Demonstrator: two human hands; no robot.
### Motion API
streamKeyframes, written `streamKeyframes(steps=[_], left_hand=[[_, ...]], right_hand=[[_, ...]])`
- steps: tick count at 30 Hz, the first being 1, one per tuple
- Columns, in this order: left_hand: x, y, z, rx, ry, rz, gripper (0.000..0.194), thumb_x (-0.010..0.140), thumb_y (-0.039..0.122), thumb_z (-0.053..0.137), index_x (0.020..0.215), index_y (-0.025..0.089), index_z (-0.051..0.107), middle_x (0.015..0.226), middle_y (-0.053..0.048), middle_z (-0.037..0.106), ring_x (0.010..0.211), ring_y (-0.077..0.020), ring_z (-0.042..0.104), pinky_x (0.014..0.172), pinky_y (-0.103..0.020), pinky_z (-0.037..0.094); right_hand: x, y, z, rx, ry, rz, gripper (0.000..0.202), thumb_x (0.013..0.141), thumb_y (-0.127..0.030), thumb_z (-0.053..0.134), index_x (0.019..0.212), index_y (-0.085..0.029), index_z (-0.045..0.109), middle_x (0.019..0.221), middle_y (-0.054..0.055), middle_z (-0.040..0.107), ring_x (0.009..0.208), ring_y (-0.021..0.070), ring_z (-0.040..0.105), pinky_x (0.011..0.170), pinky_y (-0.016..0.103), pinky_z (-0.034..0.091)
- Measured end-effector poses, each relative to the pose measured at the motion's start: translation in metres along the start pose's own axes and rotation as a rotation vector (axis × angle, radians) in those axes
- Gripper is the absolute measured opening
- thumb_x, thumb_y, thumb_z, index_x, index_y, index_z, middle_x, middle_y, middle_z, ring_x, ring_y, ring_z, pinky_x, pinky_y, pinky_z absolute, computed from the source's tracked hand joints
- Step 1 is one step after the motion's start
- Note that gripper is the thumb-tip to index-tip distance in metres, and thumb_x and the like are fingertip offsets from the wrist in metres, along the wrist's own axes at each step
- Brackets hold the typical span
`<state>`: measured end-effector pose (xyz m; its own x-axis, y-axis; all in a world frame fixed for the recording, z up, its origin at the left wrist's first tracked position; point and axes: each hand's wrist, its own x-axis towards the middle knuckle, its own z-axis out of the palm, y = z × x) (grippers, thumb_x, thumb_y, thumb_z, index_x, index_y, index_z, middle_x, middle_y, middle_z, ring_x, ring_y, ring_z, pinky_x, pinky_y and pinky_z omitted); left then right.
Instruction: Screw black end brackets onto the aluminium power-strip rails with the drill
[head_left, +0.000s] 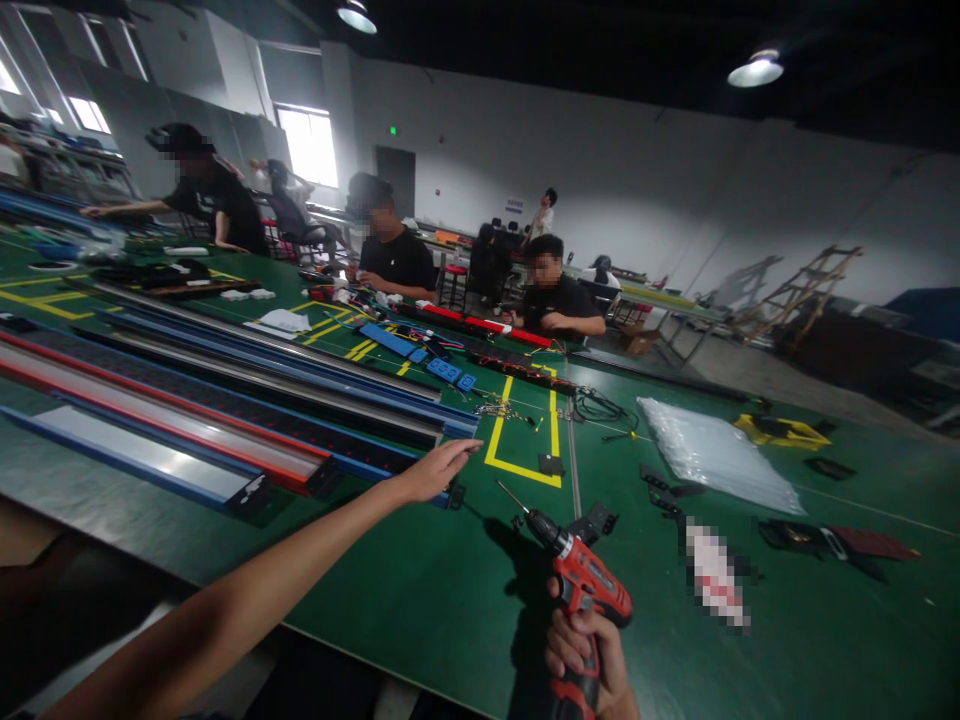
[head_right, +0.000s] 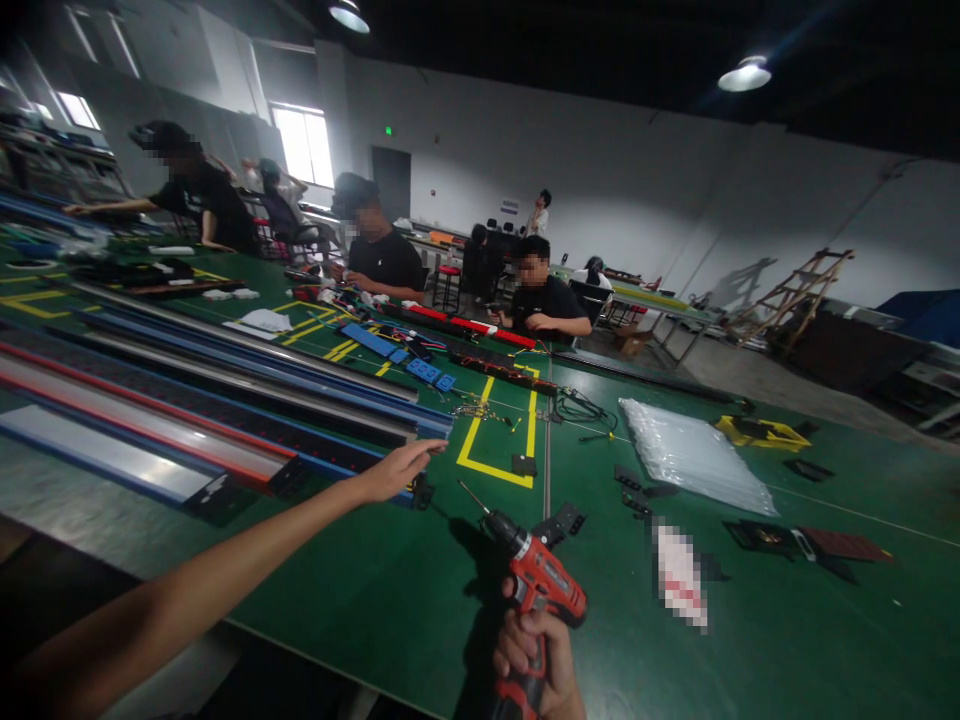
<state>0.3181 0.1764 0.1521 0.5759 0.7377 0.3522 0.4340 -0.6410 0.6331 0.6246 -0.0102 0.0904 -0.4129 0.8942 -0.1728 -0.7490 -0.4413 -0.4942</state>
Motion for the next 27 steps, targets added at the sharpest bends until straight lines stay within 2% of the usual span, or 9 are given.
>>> streamKeyframes(steps=[3, 6, 10, 13, 17, 20, 24, 27], left_hand=[[-0.009, -0.015, -0.016, 0.036, -0.065, 0.005, 0.043, 0.105, 0.04, 0.027, 0.139, 0.023, 0.048, 0.135, -0.01, 0.057, 0.126, -0.0234, 0.052, 0.108, -0.045, 0.04], [-0.015, -0.02, -0.028, 0.131, -0.226, 0.083, 0.047, 0.096, 0.048, 0.049, 0.138, 0.027, 0.05, 0.139, -0.011, 0.054, 0.128, -0.0292, 0.05, 0.108, -0.048, 0.037], [-0.014, -0.019, -0.033, 0.376, -0.445, 0.241, 0.077, 0.076, 0.054, 0.071, 0.143, 0.028, 0.043, 0.152, -0.017, 0.037, 0.133, -0.0384, 0.043, 0.107, -0.055, 0.035], [-0.008, -0.021, -0.032, 0.45, -0.514, 0.298, 0.074, 0.073, 0.051, 0.075, 0.137, 0.027, 0.048, 0.152, -0.017, 0.037, 0.129, -0.0384, 0.046, 0.103, -0.053, 0.039], [-0.005, -0.028, -0.029, 0.469, -0.549, 0.324, 0.064, 0.074, 0.048, 0.076, 0.129, 0.026, 0.054, 0.143, -0.016, 0.046, 0.121, -0.035, 0.053, 0.097, -0.045, 0.045], [-0.007, -0.032, -0.028, 0.449, -0.513, 0.337, 0.051, 0.079, 0.044, 0.072, 0.124, 0.026, 0.058, 0.136, -0.013, 0.052, 0.115, -0.0314, 0.057, 0.094, -0.04, 0.046], [-0.01, -0.034, -0.026, 0.438, -0.464, 0.345, 0.039, 0.085, 0.039, 0.068, 0.12, 0.026, 0.059, 0.131, -0.012, 0.054, 0.112, -0.0292, 0.058, 0.093, -0.038, 0.045], [-0.01, -0.036, -0.024, 0.427, -0.454, 0.341, 0.034, 0.087, 0.042, 0.065, 0.117, 0.026, 0.06, 0.128, -0.011, 0.056, 0.11, -0.0284, 0.058, 0.092, -0.037, 0.044]], right_hand=[[0.0, 0.0, 0.0, 0.006, 0.0, 0.004, 0.022, 0.072, -0.017, 0.063, 0.094, -0.019, 0.064, 0.043, -0.014, 0.027, 0.038, 0.0059, 0.011, 0.045, 0.023, 0.04], [0.0, -0.001, 0.001, 0.009, -0.008, 0.006, 0.022, 0.073, -0.016, 0.062, 0.095, -0.019, 0.065, 0.043, -0.014, 0.028, 0.037, 0.0058, 0.011, 0.045, 0.024, 0.04], [-0.001, -0.001, 0.002, 0.004, 0.0, 0.006, 0.022, 0.074, -0.017, 0.062, 0.096, -0.018, 0.066, 0.044, -0.014, 0.028, 0.038, 0.006, 0.011, 0.044, 0.024, 0.039], [-0.001, 0.0, 0.001, 0.005, 0.01, 0.005, 0.023, 0.075, -0.018, 0.061, 0.097, -0.017, 0.066, 0.044, -0.014, 0.028, 0.038, 0.0062, 0.013, 0.045, 0.024, 0.04], [-0.002, 0.001, -0.004, 0.018, 0.037, 0.029, 0.025, 0.075, -0.018, 0.061, 0.1, -0.016, 0.066, 0.044, -0.013, 0.031, 0.038, 0.0068, 0.017, 0.046, 0.026, 0.042], [-0.005, 0.001, -0.006, 0.028, 0.034, 0.092, 0.028, 0.074, -0.019, 0.061, 0.101, -0.015, 0.066, 0.044, -0.012, 0.034, 0.037, 0.0068, 0.019, 0.046, 0.027, 0.043], [-0.007, 0.0, -0.004, 0.039, 0.061, 0.141, 0.029, 0.073, -0.018, 0.062, 0.102, -0.015, 0.067, 0.043, -0.012, 0.036, 0.036, 0.0067, 0.019, 0.045, 0.027, 0.042], [-0.006, 0.0, 0.001, 0.027, 0.098, 0.165, 0.028, 0.072, -0.017, 0.062, 0.099, -0.015, 0.067, 0.042, -0.011, 0.036, 0.036, 0.007, 0.021, 0.044, 0.027, 0.042]])
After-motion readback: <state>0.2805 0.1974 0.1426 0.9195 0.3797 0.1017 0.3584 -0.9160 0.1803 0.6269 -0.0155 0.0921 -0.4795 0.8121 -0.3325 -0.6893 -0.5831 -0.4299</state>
